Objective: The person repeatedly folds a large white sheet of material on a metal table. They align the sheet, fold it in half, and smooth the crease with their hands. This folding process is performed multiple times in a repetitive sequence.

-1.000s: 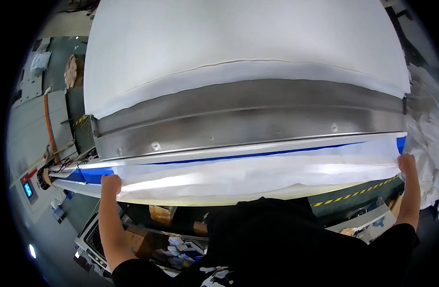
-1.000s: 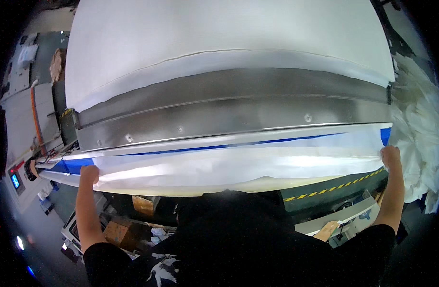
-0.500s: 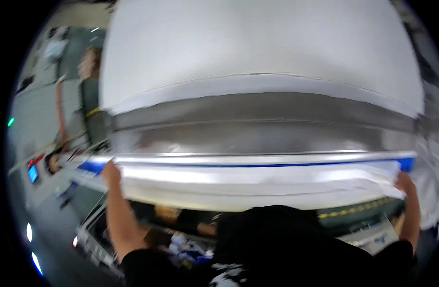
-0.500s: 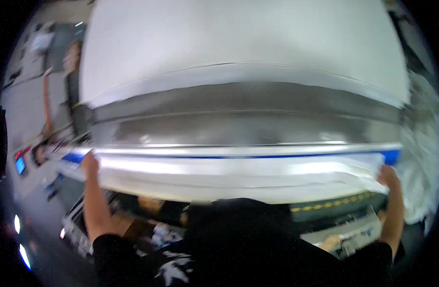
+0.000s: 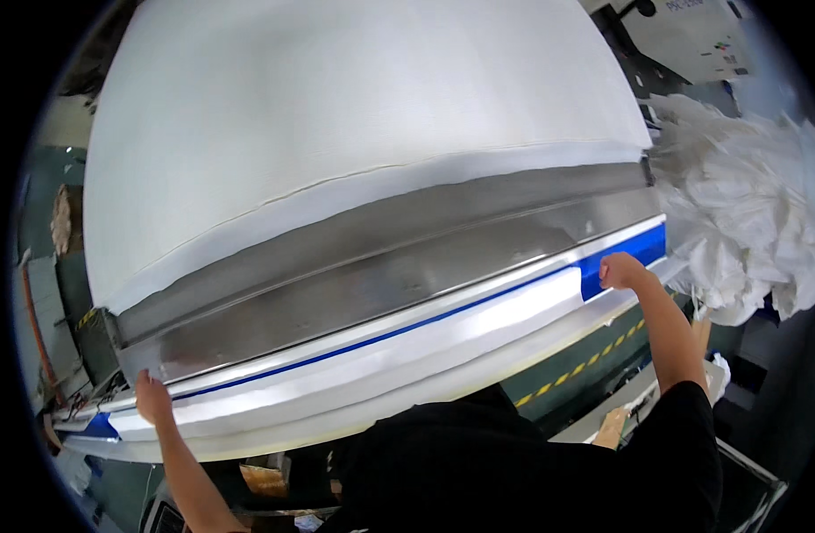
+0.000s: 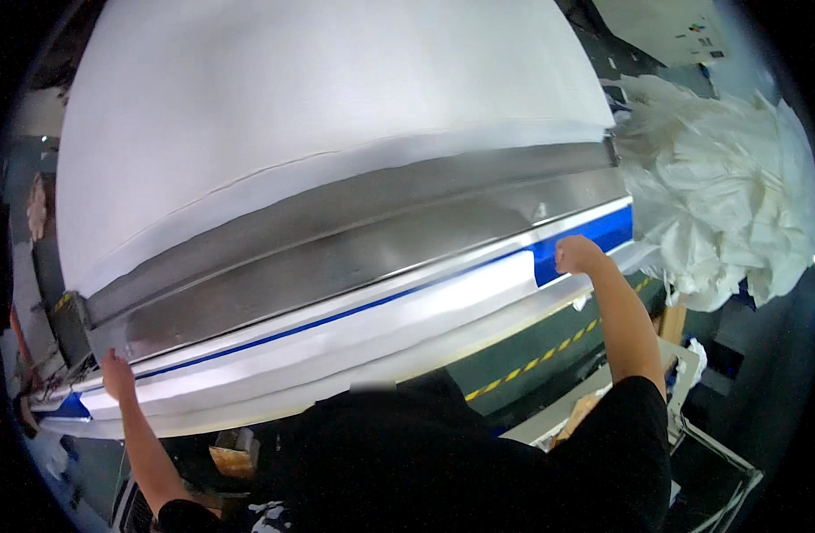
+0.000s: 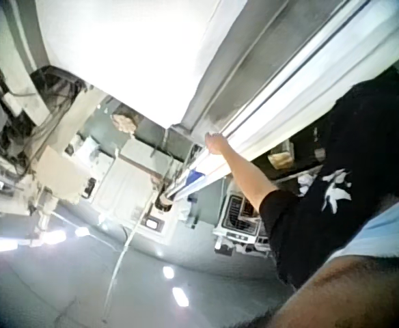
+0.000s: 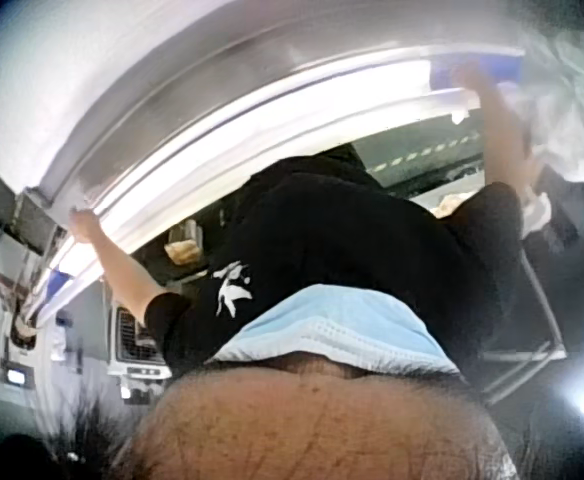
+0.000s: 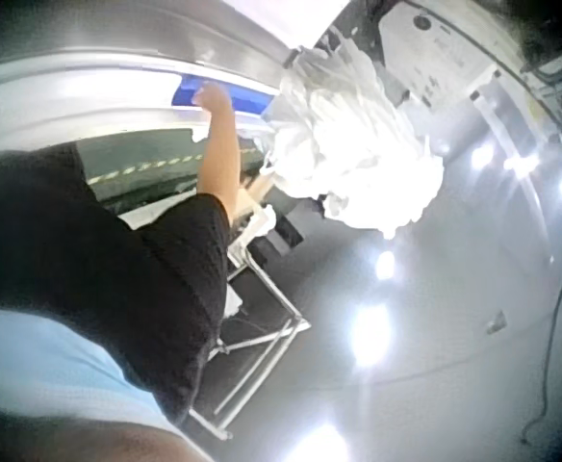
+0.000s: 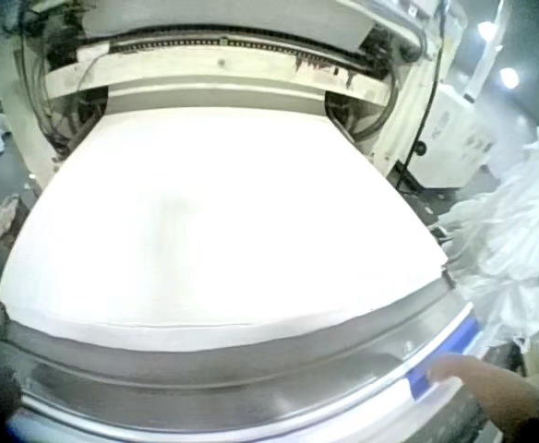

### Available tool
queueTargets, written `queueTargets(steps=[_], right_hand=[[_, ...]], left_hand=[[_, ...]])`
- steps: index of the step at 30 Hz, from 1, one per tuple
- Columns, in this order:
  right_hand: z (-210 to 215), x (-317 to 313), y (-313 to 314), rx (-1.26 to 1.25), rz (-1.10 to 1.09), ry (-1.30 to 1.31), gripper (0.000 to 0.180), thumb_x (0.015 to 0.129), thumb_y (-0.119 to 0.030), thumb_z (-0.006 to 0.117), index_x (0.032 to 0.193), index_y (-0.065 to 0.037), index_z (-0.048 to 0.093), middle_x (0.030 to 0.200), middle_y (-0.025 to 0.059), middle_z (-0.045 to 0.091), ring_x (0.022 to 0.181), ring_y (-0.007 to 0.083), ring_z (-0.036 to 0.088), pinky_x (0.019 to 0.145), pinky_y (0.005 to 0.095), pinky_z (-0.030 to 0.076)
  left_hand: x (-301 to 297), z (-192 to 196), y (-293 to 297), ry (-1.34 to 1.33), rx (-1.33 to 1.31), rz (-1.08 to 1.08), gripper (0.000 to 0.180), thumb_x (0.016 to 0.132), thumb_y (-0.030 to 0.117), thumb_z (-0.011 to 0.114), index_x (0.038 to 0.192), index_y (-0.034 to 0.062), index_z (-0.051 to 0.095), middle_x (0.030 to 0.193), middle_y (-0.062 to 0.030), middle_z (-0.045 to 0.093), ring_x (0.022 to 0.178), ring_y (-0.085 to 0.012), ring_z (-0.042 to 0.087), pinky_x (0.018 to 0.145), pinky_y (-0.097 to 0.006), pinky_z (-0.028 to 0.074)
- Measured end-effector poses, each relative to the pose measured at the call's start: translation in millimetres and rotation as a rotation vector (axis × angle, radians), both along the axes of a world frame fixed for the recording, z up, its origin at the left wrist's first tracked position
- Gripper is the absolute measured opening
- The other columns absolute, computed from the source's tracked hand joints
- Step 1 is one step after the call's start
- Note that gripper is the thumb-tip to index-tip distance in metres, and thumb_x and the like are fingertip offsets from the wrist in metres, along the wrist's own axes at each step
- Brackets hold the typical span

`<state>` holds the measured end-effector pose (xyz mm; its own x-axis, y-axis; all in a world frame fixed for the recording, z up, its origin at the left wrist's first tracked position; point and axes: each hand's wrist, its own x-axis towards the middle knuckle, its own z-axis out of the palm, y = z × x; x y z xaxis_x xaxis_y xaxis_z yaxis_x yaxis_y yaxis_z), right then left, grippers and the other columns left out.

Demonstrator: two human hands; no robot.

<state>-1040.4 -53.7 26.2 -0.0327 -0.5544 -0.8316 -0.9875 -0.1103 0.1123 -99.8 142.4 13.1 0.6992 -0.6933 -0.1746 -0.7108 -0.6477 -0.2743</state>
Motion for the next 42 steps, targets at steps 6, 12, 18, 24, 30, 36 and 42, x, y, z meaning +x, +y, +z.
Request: queueTargets(steps=[6, 12, 18, 24, 30, 36, 42], right_hand=[[1.9, 135.7, -0.7, -0.229, 0.232, -0.158, 0.023, 0.077, -0.024, 0.054, 0.072, -0.004, 0.064, 0.074, 0.0183, 0.065, 0.072, 0.0376, 0.062, 0.068, 0.0457, 0.049], [21.6, 346.4, -46.8, -0.202, 0.213, -0.482, 0.018, 0.080, -0.023, 0.059, 0.083, -0.006, 0.065, 0.077, 0.0144, 0.064, 0.072, 0.0341, 0.060, 0.065, 0.0432, 0.048], [46.9, 620.3, -76.3, -0.242, 0.537, -0.896, 0.019, 0.084, -0.025, 0.054, 0.083, -0.008, 0.062, 0.076, 0.0129, 0.062, 0.072, 0.0331, 0.059, 0.064, 0.0430, 0.046], [13.6, 831.9, -88.9, -0.277, 0.500, -1.216, 0.017, 0.083, -0.022, 0.059, 0.088, -0.006, 0.062, 0.075, 0.0099, 0.064, 0.066, 0.0243, 0.060, 0.063, 0.0343, 0.047], [-3.7, 912.1, -96.7, -0.308, 0.486, -1.256, 0.018, 0.081, -0.022, 0.061, 0.084, -0.004, 0.064, 0.075, 0.0081, 0.066, 0.067, 0.0215, 0.062, 0.064, 0.0329, 0.049], [-6.0, 923.4, -97.7, -0.364, 0.476, -1.171, 0.017, 0.078, -0.021, 0.061, 0.081, -0.005, 0.065, 0.074, 0.0075, 0.067, 0.069, 0.0224, 0.063, 0.065, 0.0333, 0.049], [-3.0, 922.2, -99.0, -0.431, 0.466, -1.156, 0.015, 0.078, -0.022, 0.060, 0.080, -0.009, 0.066, 0.074, 0.0059, 0.067, 0.069, 0.0230, 0.063, 0.064, 0.0340, 0.050]], left_hand=[[15.7, -52.7, -24.4, -0.039, -0.420, -0.332, 0.031, 0.086, 0.026, 0.056, 0.109, 0.0064, 0.060, 0.107, -0.0148, 0.061, 0.104, -0.0330, 0.054, 0.090, -0.045, 0.042], [-42.4, -51.4, -80.3, 0.040, -0.651, -0.329, 0.032, 0.087, 0.023, 0.052, 0.115, 0.0074, 0.055, 0.116, -0.0127, 0.054, 0.108, -0.0322, 0.050, 0.093, -0.045, 0.038], [-41.4, -44.7, -73.0, 0.111, -0.815, -0.294, 0.033, 0.082, 0.017, 0.054, 0.112, 0.0056, 0.055, 0.115, -0.0130, 0.054, 0.108, -0.0323, 0.049, 0.095, -0.044, 0.037], [-33.9, -49.0, -82.4, 0.153, -0.863, -0.299, 0.034, 0.077, 0.015, 0.058, 0.109, 0.0029, 0.056, 0.113, -0.0136, 0.054, 0.108, -0.0317, 0.050, 0.095, -0.044, 0.038], [-33.9, -46.9, -79.1, 0.180, -0.832, -0.259, 0.035, 0.078, 0.014, 0.057, 0.111, 0.0032, 0.055, 0.115, -0.0140, 0.053, 0.110, -0.0322, 0.049, 0.097, -0.045, 0.036], [-30.5, -48.4, -79.4, 0.213, -0.829, -0.245, 0.035, 0.079, 0.014, 0.057, 0.113, 0.0034, 0.055, 0.115, -0.0141, 0.052, 0.112, -0.0321, 0.048, 0.098, -0.045, 0.035], [-28.8, -47.3, -79.1, 0.275, -0.834, -0.237, 0.040, 0.079, 0.013, 0.057, 0.118, 0.0038, 0.052, 0.119, -0.0148, 0.051, 0.113, -0.0321, 0.047, 0.099, -0.046, 0.033]])
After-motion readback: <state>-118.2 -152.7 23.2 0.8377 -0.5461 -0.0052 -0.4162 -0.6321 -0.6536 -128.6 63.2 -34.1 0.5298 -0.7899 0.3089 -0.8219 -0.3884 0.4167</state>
